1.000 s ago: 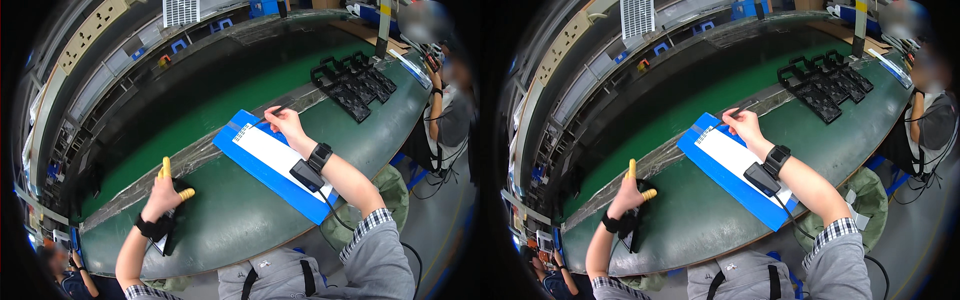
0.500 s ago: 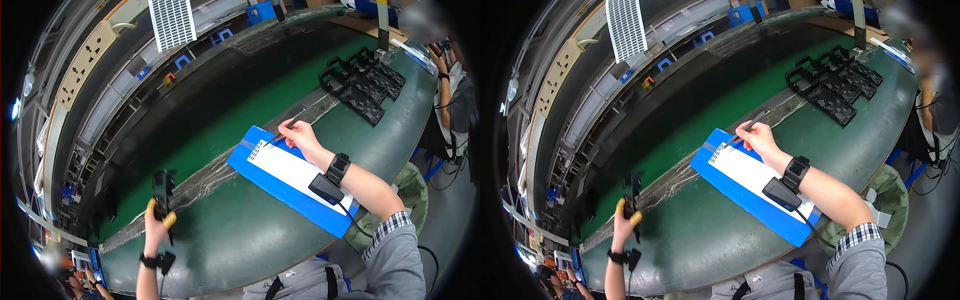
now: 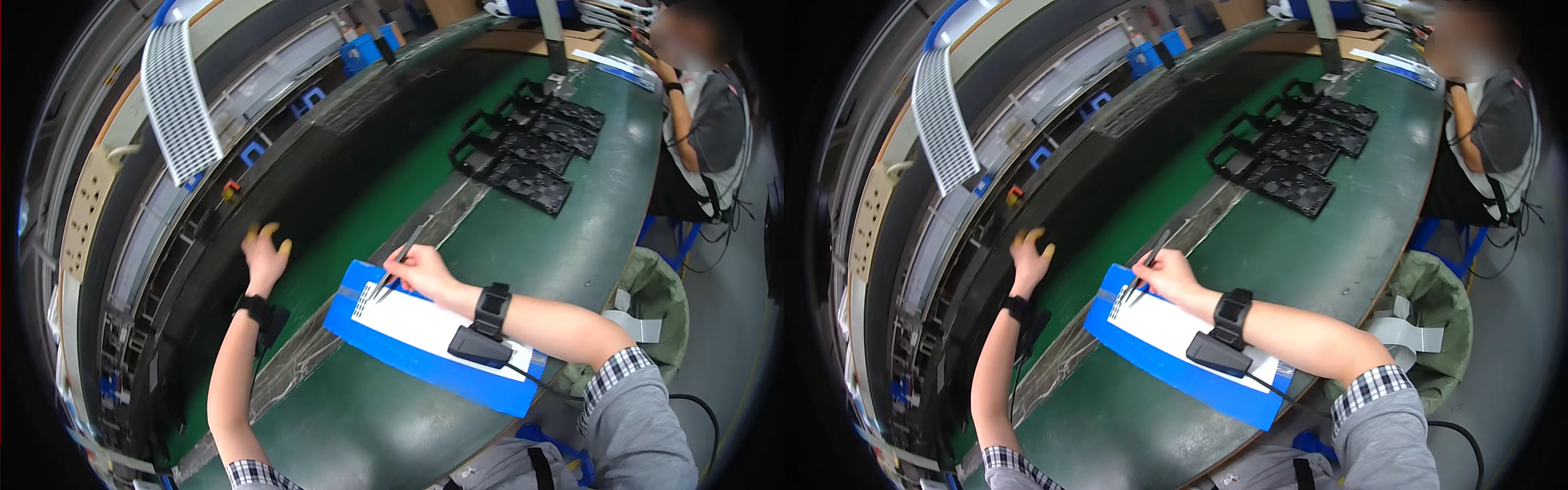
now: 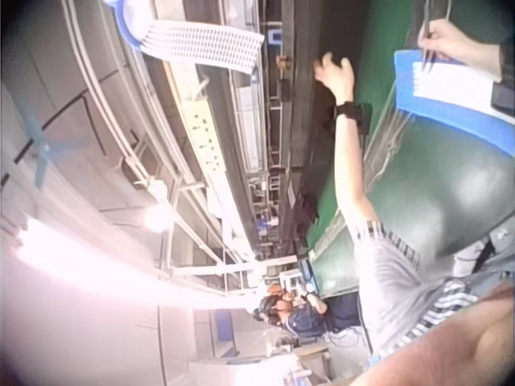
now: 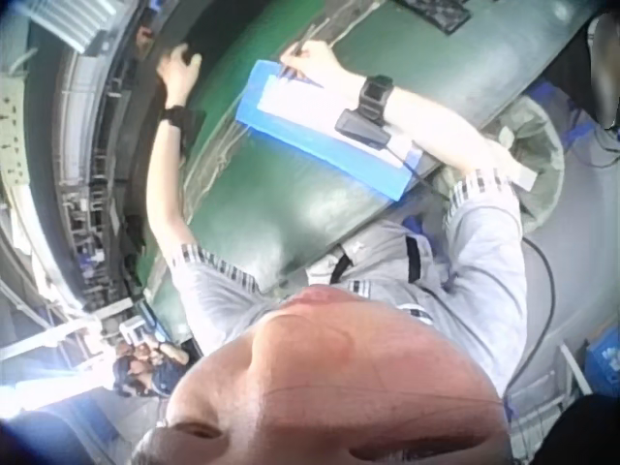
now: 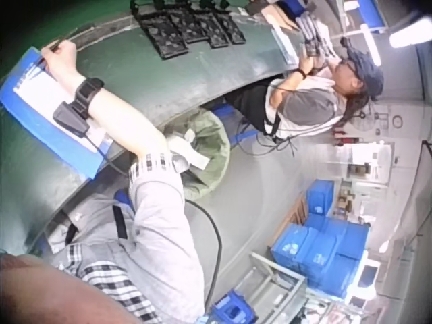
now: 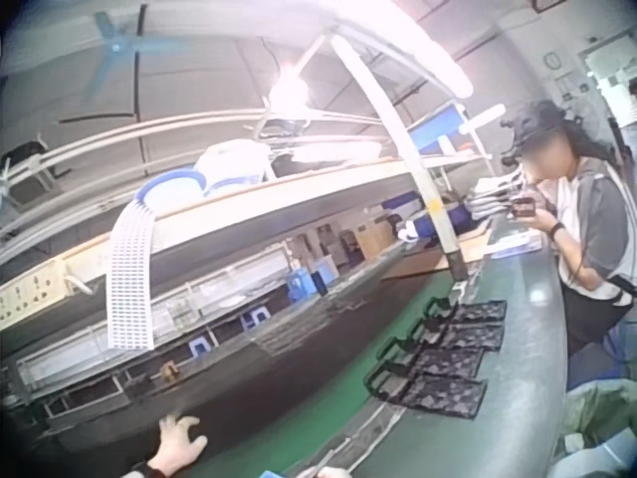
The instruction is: Assembling and inspecting internal components within a black plastic frame at an industrial workstation.
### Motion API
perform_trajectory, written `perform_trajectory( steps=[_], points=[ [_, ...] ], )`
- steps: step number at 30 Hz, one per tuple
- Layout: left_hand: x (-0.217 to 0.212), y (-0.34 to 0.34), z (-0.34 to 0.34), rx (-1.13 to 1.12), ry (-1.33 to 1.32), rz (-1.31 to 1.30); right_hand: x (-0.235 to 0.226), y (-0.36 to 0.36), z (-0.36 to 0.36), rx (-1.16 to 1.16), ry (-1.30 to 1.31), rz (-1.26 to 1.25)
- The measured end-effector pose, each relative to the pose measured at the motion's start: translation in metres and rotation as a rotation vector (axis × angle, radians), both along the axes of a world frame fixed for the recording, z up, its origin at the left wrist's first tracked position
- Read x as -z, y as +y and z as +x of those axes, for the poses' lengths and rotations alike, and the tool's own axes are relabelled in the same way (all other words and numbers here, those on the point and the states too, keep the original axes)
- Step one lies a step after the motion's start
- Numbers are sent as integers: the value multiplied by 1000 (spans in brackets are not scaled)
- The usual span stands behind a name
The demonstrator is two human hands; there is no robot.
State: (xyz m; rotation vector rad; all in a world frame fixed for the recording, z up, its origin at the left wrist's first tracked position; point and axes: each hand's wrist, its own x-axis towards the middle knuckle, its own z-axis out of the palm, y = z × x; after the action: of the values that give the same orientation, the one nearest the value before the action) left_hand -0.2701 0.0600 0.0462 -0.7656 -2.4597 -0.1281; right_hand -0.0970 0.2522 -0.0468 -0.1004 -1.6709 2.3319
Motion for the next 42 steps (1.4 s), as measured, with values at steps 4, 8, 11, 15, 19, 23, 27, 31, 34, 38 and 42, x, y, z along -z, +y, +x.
perform_trajectory(
  steps=[4, 8, 11, 15, 19, 23, 27, 31, 34, 38, 42],
  points=[
    [-25, 163, 73, 719, -264, 126, 4, 6, 1, 28, -36, -64],
    [-15, 269, 139, 796, -348, -276, 2, 1, 0, 83, -18, 177],
    [8, 303, 131, 383, -209, -654, 17, -8, -21, 49, 283, -146],
    [43, 299, 106, 456, 71, -789, 12, -2, -13, 82, 149, -48],
    [32, 278, 121, 646, -67, -749, 5, -1, -13, 20, 23, 111],
    [-4, 235, 182, 892, 119, -497, 22, 6, 20, -85, 320, 447],
    [-55, 142, 244, 766, -18, -273, -19, 18, 44, -451, 308, -125],
    [-63, 29, 267, 476, -64, -182, 5, 9, 18, -145, 177, -110],
    [-45, -40, 281, 284, -149, -74, 11, 9, 11, 71, 119, 8],
    [-15, -110, 292, 171, -190, -42, 9, 2, 32, 77, 56, 17],
    [8, -139, 294, 64, -312, 30, -16, -9, 40, 151, 38, 80]
  ],
)
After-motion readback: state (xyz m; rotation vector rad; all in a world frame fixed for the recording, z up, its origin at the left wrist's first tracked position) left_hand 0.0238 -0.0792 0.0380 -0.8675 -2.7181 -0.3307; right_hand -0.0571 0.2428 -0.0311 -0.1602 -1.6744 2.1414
